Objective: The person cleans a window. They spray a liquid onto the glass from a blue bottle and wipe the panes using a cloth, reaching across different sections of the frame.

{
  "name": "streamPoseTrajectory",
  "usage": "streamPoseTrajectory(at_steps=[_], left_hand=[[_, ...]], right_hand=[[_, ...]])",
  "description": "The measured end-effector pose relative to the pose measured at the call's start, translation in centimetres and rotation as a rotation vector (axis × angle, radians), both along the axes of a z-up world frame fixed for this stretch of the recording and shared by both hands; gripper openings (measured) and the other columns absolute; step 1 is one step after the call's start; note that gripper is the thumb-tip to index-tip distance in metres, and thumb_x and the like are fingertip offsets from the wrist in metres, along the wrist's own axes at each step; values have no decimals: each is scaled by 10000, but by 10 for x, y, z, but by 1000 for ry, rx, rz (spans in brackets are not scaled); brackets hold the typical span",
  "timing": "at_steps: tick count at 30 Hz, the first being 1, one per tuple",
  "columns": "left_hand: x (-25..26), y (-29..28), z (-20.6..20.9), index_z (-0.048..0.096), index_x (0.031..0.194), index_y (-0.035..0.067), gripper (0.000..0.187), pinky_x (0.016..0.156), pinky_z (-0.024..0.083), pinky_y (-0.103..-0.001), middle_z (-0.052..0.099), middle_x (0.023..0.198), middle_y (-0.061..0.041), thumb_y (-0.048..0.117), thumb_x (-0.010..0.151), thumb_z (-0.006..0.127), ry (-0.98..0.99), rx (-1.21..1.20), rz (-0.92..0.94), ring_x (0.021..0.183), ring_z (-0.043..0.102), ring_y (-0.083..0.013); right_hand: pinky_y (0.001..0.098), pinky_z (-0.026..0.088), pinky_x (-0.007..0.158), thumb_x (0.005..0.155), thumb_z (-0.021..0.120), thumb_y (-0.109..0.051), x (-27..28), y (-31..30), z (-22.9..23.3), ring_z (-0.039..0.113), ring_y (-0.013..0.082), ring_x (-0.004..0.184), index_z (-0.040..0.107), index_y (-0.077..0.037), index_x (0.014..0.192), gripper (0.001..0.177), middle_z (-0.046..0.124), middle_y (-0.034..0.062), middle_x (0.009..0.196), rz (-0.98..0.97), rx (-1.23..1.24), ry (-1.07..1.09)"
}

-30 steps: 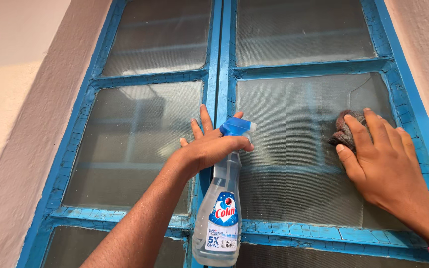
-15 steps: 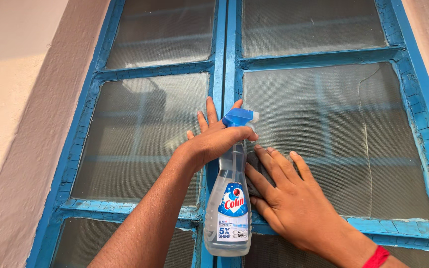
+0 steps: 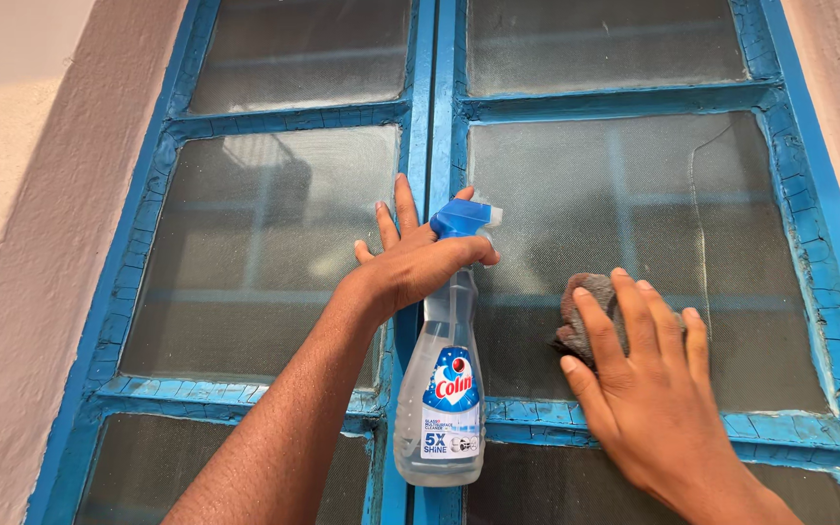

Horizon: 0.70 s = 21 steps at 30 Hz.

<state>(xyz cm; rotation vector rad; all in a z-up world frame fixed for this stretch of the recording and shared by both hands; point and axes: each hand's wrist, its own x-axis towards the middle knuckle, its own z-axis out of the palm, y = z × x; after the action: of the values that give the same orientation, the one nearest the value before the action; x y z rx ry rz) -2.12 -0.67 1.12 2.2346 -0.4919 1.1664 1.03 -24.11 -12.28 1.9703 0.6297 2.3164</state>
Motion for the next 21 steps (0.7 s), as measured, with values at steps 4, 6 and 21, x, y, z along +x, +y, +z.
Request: streamPoseTrajectory(at_steps=[4,6,21], left_hand=[[-3,2,2,242,1569,533,1042,1137,-139,-787,-345,1667,-122,627,608,632,-6,25,34,1530,-258,-453],[-1,2,2,226,1571,531,1056,1140,-136,-784,-336,1669,-115,635,602,636,-8,32,47,1537,-253,-440],[11,6,3,223,1586,502,1047,1119,-84,-829,-322,1674,-139,624,621,609,-19,72,79,1530,-230,-485]], right_hand=[[645,192,1133,936,514,-401,-4,36,7,298,394,1438,416,-139,1482,614,335,222,1549,37,-185,-17],[643,184,1118,930,527,-405,-6,32,7,297,386,1433,424,-156,1470,604,341,213,1545,31,-250,-6],[769,185,1136,956,457,-471,17,-110,11,361,363,1476,405,-174,1562,677,375,202,1597,-228,87,-81]])
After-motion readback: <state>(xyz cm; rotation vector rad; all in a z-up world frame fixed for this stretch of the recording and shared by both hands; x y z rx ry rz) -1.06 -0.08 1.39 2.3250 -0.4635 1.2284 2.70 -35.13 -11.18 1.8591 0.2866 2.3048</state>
